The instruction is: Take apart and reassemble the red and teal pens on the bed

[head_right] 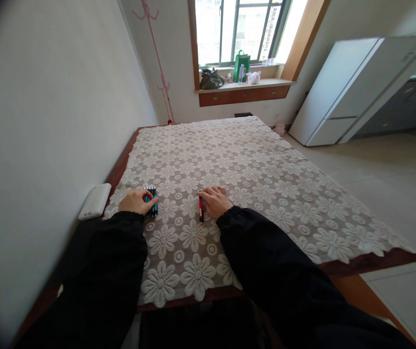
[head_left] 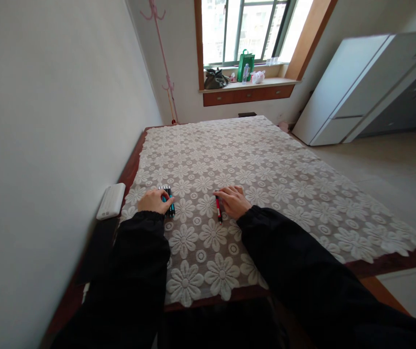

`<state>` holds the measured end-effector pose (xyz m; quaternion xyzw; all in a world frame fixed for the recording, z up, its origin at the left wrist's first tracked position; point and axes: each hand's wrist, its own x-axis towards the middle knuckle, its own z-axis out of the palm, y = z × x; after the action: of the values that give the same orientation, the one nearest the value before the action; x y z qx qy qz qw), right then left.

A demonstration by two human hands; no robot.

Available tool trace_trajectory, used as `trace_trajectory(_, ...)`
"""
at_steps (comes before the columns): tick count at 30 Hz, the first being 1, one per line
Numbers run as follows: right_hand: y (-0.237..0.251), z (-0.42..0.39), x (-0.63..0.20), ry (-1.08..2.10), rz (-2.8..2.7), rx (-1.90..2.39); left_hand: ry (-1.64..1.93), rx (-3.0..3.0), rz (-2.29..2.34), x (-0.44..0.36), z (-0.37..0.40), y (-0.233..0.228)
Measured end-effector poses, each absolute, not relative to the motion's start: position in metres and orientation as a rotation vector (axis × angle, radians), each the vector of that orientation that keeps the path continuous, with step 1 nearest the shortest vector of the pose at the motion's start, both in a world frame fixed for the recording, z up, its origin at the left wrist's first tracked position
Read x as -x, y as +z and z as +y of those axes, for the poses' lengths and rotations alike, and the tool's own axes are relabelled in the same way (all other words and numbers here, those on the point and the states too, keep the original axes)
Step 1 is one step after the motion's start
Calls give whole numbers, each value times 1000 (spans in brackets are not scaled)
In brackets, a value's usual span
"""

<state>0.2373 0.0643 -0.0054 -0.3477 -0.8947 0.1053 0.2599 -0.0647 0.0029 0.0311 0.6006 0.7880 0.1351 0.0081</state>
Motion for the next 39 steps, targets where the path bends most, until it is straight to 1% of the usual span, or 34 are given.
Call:
trace_trajectory(9, 1, 63, -236, 338, -2465, 850, 365, -1891, 2451, 54, 1, 33)
trace_trajectory(12, 3, 62, -237, 357, -2489, 789, 415, -1843, 2474, 53, 1, 33)
trace_trajectory(15, 5, 61, -237, 372, -2415, 761, 559, -1795, 2430, 52, 2, 32)
trace_trajectory(17, 7, 60, -237, 401, -2335, 746, 737, -1741, 2278, 48, 2, 33)
trace_trajectory(20, 11, 57, -237, 434, -2256, 708, 1033, -1557, 1894, 36, 1, 37)
trace_trajectory(22, 13, 55, -237, 433, -2273, 674, 1141, -1444, 1643, 24, -3, 39)
trace_trajectory(26, 15, 54, -237, 376, -2358, 678, 1102, -1316, 1353, 4, -9, 37)
trace_trajectory(31, 9, 59, -237, 350, -2485, 795, 1017, -1297, 1322, -3, -10, 27)
trace_trajectory(35, 6, 57, -236, 349, -2656, 599, 978, -1351, 1302, -5, -11, 24)
trace_trajectory(39, 8, 50, -233, 407, -2684, 453, 998, -1444, 1338, -7, -12, 24)
